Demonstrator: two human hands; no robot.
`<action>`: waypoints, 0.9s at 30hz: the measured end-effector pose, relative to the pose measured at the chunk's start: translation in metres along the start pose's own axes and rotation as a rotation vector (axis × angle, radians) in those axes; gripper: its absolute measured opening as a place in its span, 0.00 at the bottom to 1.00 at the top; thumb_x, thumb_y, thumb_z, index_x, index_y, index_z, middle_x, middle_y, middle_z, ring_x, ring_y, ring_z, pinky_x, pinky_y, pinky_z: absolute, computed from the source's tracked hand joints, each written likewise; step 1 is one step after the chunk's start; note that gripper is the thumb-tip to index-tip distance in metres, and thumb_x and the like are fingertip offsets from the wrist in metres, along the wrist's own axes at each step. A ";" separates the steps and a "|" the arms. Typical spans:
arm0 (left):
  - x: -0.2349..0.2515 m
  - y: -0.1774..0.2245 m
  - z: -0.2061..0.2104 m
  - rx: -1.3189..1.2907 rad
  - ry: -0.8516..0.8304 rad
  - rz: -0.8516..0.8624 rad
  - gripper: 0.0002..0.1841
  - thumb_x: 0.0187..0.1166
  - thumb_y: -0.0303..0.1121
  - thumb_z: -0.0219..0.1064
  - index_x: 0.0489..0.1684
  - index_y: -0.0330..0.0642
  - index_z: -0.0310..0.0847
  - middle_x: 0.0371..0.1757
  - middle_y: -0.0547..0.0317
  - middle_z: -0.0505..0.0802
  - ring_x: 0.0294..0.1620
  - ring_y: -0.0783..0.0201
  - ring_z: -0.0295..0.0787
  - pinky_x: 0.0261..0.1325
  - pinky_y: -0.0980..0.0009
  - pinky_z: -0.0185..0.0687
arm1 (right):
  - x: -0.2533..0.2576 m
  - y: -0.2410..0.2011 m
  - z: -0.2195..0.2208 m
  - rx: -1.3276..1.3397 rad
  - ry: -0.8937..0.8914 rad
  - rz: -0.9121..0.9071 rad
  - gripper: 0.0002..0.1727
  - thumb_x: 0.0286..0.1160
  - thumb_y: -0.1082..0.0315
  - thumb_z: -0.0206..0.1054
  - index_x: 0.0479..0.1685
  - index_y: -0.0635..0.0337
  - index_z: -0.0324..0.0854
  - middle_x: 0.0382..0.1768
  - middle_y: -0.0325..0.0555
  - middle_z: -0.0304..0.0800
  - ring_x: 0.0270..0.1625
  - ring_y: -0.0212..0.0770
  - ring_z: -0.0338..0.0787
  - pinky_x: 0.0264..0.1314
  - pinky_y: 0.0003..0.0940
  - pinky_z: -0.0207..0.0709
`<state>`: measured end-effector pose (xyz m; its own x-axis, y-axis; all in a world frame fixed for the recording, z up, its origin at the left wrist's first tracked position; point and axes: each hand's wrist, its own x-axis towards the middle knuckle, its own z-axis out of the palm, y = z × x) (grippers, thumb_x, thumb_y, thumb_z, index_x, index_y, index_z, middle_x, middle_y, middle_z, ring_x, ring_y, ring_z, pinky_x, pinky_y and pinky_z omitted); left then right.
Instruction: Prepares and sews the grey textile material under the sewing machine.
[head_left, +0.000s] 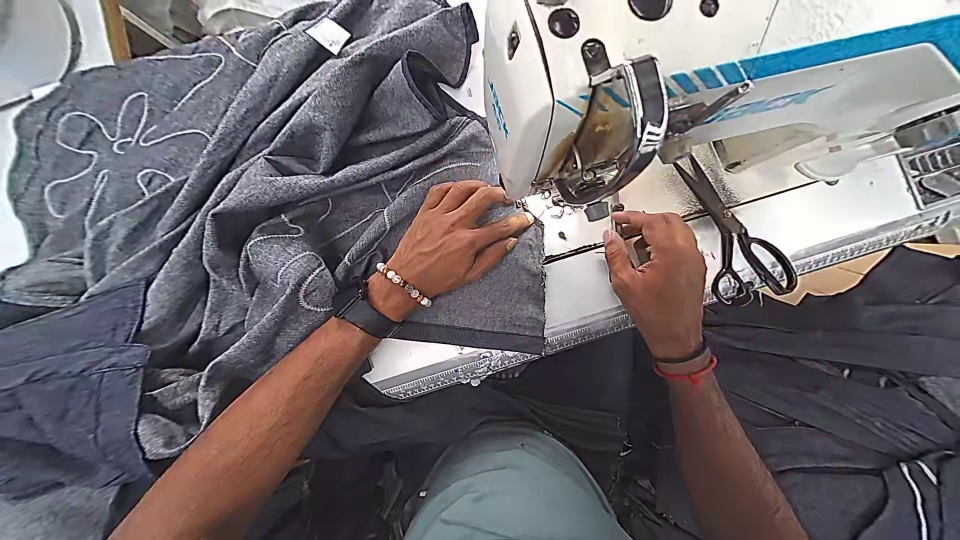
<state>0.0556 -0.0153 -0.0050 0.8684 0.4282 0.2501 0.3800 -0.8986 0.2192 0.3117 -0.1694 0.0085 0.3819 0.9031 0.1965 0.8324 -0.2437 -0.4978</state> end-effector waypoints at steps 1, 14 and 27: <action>0.000 -0.001 0.000 0.002 0.004 0.004 0.21 0.88 0.52 0.55 0.73 0.67 0.85 0.71 0.57 0.86 0.76 0.52 0.76 0.79 0.51 0.63 | 0.000 0.000 0.001 0.010 -0.002 -0.005 0.17 0.85 0.56 0.62 0.63 0.50 0.88 0.49 0.46 0.89 0.46 0.44 0.87 0.45 0.44 0.81; -0.003 -0.005 -0.003 -0.307 0.083 0.217 0.18 0.84 0.53 0.63 0.46 0.54 0.96 0.57 0.61 0.95 0.69 0.57 0.85 0.75 0.54 0.73 | 0.005 -0.035 0.032 -0.002 0.016 -0.220 0.12 0.79 0.58 0.70 0.54 0.47 0.94 0.47 0.46 0.88 0.50 0.48 0.85 0.49 0.44 0.79; -0.001 -0.015 -0.002 -0.087 0.001 0.132 0.21 0.86 0.46 0.56 0.72 0.61 0.87 0.72 0.65 0.88 0.73 0.55 0.79 0.77 0.52 0.66 | -0.029 -0.042 0.047 -0.018 0.011 -0.476 0.21 0.77 0.68 0.58 0.61 0.39 0.92 0.73 0.28 0.88 0.80 0.41 0.78 0.77 0.49 0.65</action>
<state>0.0485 -0.0016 -0.0066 0.9087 0.3071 0.2828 0.2336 -0.9355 0.2651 0.2472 -0.1688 -0.0160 -0.0392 0.9120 0.4083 0.9227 0.1899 -0.3354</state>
